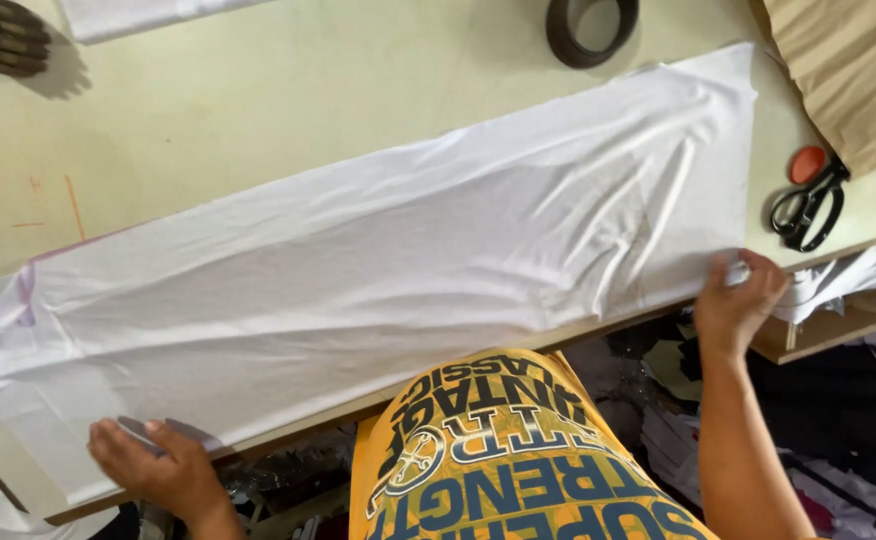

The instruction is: The person uses shears to cut a piece of white fabric along the edge of a brown paper pattern. They then fold the fabric, place the pattern on top, and cut the fabric again to match the pattern shape.

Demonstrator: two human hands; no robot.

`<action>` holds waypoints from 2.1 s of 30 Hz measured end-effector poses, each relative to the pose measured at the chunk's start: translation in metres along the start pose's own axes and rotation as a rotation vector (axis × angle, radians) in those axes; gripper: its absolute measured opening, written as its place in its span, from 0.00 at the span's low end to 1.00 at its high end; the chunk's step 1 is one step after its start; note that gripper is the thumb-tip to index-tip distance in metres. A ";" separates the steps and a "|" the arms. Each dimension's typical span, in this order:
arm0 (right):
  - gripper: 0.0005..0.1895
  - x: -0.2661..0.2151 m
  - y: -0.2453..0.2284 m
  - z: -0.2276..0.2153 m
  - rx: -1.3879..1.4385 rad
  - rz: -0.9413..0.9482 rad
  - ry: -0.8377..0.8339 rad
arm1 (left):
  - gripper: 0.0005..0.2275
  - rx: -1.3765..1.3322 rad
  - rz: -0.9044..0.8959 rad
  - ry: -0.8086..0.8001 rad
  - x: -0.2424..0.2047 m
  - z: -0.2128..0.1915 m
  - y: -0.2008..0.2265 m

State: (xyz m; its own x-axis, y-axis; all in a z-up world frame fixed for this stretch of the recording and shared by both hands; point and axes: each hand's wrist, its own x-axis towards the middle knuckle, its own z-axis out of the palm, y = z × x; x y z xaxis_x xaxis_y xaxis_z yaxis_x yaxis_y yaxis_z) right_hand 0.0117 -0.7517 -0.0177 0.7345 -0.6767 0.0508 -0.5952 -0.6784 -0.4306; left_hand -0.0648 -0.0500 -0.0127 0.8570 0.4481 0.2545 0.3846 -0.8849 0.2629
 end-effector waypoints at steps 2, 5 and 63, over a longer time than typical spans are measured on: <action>0.15 -0.020 0.022 0.003 -0.026 -0.123 -0.015 | 0.24 0.117 -0.209 -0.287 -0.025 0.012 -0.023; 0.12 -0.005 0.043 0.013 -0.150 -0.122 -0.075 | 0.26 0.130 -0.175 -0.300 -0.007 0.015 -0.027; 0.17 0.119 -0.119 0.037 0.202 -1.085 0.064 | 0.25 0.105 -0.210 -0.258 0.102 0.039 0.076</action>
State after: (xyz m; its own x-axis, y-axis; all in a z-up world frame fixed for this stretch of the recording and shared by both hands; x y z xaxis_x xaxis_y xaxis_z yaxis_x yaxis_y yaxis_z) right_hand 0.1821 -0.7406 0.0064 0.8126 0.2314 0.5348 0.4231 -0.8654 -0.2683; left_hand 0.0656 -0.0762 -0.0034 0.8090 0.5863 -0.0421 0.5831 -0.7913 0.1840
